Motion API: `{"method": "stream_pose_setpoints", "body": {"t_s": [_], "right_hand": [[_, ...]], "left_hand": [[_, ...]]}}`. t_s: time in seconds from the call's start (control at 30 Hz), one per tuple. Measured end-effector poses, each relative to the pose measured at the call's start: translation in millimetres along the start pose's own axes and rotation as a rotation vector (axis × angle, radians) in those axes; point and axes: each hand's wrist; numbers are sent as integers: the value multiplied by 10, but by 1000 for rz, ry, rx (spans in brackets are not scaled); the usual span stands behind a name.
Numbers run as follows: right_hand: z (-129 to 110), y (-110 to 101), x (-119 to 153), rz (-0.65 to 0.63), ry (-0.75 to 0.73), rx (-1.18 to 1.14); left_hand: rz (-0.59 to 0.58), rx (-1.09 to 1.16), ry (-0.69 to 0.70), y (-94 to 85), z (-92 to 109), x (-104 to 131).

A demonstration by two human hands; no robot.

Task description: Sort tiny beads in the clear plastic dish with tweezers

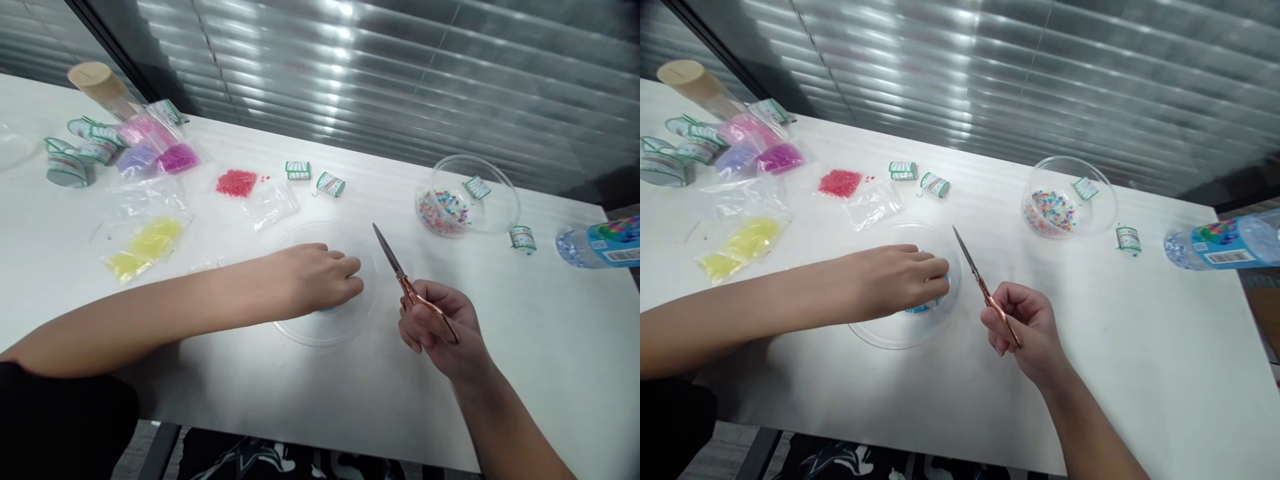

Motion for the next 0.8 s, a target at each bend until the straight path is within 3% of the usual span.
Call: {"method": "stream_pose_setpoints", "body": {"t_s": [0.1,0.23,0.3,0.8], "right_hand": [[4,-4,0,2,-13,1],[5,-4,-6,-11,-30,-14],[4,-4,-7,-29,-38,-11],[18,-50,90,-231,55,61]], "left_hand": [[92,119,-29,-166,-20,150],[362,303,-60,-321,-71,370],[443,361,-46,-350,-105,444],[461,623,-31,-236,-243,475]]}}
Point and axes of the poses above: each hand's wrist, its own x-axis away from the middle knuckle, its own y-axis out of the palm, z = x × y, and after that the axes turned 15 degrees about -z, right-handed
